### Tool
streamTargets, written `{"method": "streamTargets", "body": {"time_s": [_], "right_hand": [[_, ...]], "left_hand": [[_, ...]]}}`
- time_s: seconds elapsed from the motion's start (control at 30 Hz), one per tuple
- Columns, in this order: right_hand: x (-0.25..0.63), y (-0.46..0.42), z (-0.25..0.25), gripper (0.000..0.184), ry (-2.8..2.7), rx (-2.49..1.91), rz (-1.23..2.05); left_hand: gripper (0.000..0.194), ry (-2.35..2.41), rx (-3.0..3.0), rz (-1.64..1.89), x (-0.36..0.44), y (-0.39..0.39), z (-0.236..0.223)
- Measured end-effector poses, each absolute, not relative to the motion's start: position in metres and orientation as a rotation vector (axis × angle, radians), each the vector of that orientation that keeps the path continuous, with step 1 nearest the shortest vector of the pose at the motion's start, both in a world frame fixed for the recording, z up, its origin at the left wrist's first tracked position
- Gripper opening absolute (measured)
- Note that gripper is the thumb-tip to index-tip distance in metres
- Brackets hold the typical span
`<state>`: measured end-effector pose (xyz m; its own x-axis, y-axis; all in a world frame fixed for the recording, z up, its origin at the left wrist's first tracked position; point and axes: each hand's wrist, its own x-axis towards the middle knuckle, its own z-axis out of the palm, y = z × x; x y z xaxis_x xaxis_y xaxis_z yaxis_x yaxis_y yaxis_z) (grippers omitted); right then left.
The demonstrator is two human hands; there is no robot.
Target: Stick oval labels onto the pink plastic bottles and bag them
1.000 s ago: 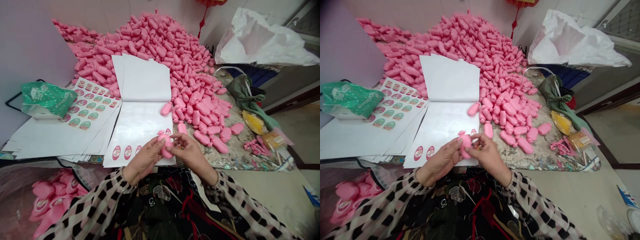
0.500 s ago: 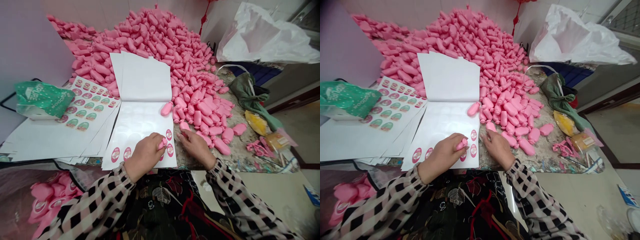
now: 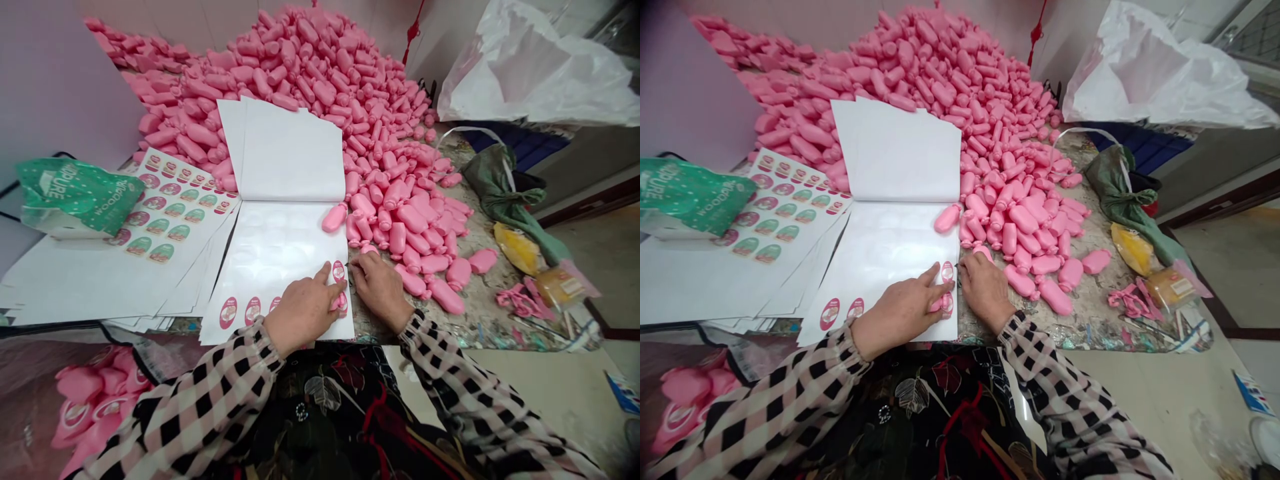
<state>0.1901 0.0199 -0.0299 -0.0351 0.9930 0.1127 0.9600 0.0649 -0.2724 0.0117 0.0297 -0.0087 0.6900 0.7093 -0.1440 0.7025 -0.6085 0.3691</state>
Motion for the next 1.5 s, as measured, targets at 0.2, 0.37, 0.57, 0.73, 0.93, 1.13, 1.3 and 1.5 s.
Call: {"method": "streamTargets", "body": {"time_s": [0.2, 0.37, 0.57, 0.73, 0.93, 1.13, 1.3, 1.5], "right_hand": [[0.198, 0.024, -0.029, 0.019, -2.157, -1.893, 0.215], [0.206, 0.028, -0.03, 0.016, -2.203, -1.786, 0.258], [0.209, 0.031, -0.03, 0.016, -2.191, -1.752, 0.235], [0.21, 0.036, -0.027, 0.015, -2.225, -1.731, 0.264], [0.216, 0.043, -0.028, 0.014, -2.19, -1.691, 0.407], [0.215, 0.041, -0.028, 0.014, -2.184, -1.716, 0.382], [0.217, 0.045, -0.023, 0.015, -2.26, -1.691, 0.422], [0.219, 0.049, -0.021, 0.015, -2.284, -1.635, 0.579]], "left_hand": [[0.048, 1.095, 2.55, -0.011, 0.011, 0.03, -0.009], [0.048, 1.088, 2.594, -0.038, 0.012, 0.03, -0.008], [0.048, 1.087, 2.637, -0.058, 0.011, 0.029, -0.01], [0.048, 1.085, 2.644, -0.042, 0.01, 0.029, -0.01], [0.048, 1.091, 2.633, -0.04, 0.01, 0.029, -0.01], [0.049, 1.076, 2.639, -0.038, 0.01, 0.029, -0.009], [0.048, 1.076, 2.646, -0.023, 0.01, 0.029, -0.011], [0.047, 1.081, 2.648, -0.024, 0.01, 0.029, -0.012]]}}
